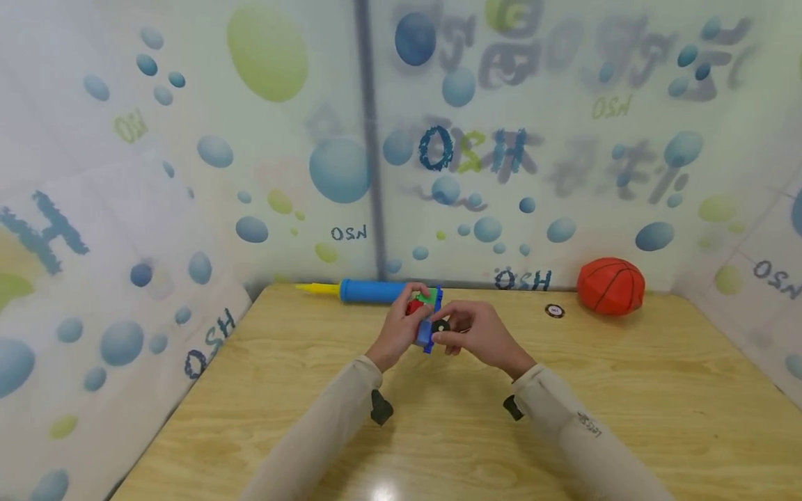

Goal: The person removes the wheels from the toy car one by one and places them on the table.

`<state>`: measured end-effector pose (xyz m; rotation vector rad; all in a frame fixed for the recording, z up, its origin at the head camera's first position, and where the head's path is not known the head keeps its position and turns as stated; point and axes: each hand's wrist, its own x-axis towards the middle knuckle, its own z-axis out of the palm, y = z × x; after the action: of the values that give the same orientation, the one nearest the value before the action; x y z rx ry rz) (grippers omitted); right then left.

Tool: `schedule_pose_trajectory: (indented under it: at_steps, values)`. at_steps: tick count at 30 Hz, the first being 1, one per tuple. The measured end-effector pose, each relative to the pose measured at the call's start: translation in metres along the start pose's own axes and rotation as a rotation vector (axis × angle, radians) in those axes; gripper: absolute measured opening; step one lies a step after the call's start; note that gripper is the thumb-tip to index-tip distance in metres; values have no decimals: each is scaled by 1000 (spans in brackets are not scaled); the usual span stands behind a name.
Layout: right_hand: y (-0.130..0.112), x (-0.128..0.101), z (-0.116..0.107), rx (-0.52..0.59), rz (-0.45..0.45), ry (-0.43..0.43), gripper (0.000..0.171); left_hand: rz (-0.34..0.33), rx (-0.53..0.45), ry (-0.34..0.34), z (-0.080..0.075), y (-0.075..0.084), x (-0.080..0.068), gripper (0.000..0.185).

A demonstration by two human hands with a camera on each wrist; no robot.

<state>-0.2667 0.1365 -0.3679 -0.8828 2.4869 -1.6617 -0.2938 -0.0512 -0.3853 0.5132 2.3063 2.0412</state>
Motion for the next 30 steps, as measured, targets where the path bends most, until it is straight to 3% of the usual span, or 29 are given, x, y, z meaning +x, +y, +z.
schedule_pose_trajectory:
  at_steps: [7, 15, 19, 25, 30]
  values:
    - [3, -7, -31, -80, 20, -73, 32, -47, -117, 11, -7, 7, 1, 19]
    - [26, -12, -59, -214, 78, -104, 30, -66, -171, 15, -13, 8, -2, 20]
    - [36, -14, -67, -326, 106, -53, 28, -71, -179, 20, -15, 7, -3, 19]
    - [49, -16, -77, -332, 199, 50, 28, -82, -200, 14, -16, 8, -5, 18]
    - [60, -17, -83, -397, 196, 55, 25, -111, -219, 14, -16, 9, -5, 17]
